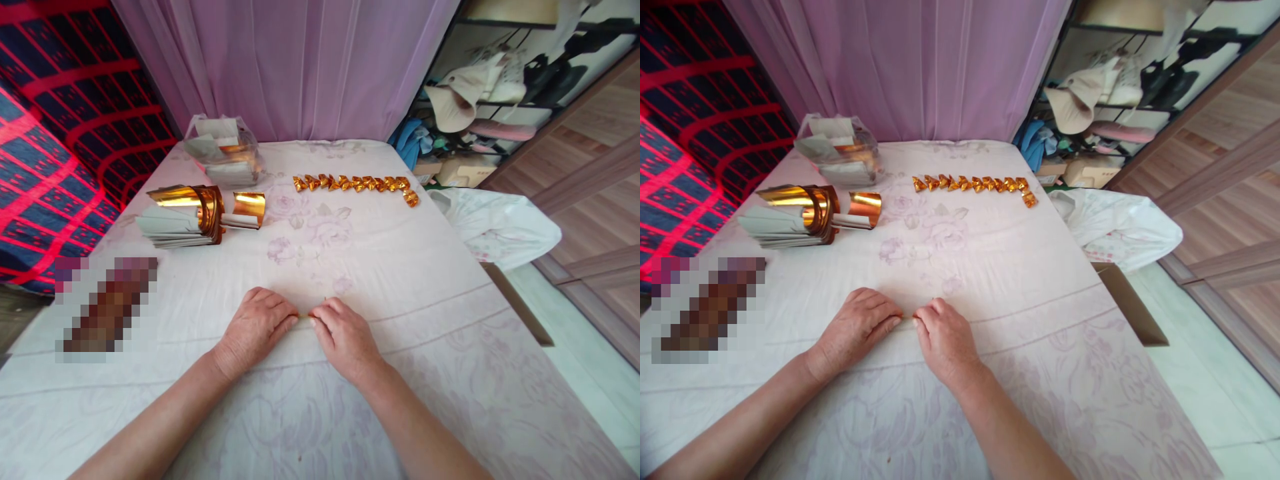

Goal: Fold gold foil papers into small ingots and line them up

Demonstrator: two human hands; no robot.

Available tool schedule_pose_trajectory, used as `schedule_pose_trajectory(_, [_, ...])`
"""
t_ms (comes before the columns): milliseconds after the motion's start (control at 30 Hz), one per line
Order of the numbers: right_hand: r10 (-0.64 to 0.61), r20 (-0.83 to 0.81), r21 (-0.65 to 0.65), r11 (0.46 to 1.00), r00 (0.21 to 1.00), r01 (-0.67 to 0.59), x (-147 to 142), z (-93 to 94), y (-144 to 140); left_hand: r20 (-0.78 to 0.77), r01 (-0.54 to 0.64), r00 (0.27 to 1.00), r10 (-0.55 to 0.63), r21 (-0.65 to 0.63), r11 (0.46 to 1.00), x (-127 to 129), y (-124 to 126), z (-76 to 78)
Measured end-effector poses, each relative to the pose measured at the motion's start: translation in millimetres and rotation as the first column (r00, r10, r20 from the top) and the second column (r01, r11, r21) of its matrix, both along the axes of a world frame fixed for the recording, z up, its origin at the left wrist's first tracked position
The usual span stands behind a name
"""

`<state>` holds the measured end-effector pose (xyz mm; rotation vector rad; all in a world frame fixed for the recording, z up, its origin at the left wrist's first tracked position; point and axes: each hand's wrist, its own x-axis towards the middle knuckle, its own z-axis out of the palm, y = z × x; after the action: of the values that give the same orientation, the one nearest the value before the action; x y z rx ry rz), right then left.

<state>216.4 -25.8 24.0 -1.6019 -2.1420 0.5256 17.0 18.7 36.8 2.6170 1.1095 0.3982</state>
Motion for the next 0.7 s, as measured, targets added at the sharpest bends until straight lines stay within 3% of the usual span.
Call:
schedule_pose_trajectory(267, [-0.11,-0.039,0.029,0.993,0.993,0.111,-0.8,-2.9,-0.2,-0.05,-0.082,0.995,0.082,-0.008,0.997,6.2,0.0,2.1])
schedule_pose_trajectory(700, [-0.181,0.008,0.115,0.977,0.984,0.179,-4.1,-8.0,2.3,-0.218,-0.218,0.951,0.221,0.037,0.975,17.1,0.1,4.6])
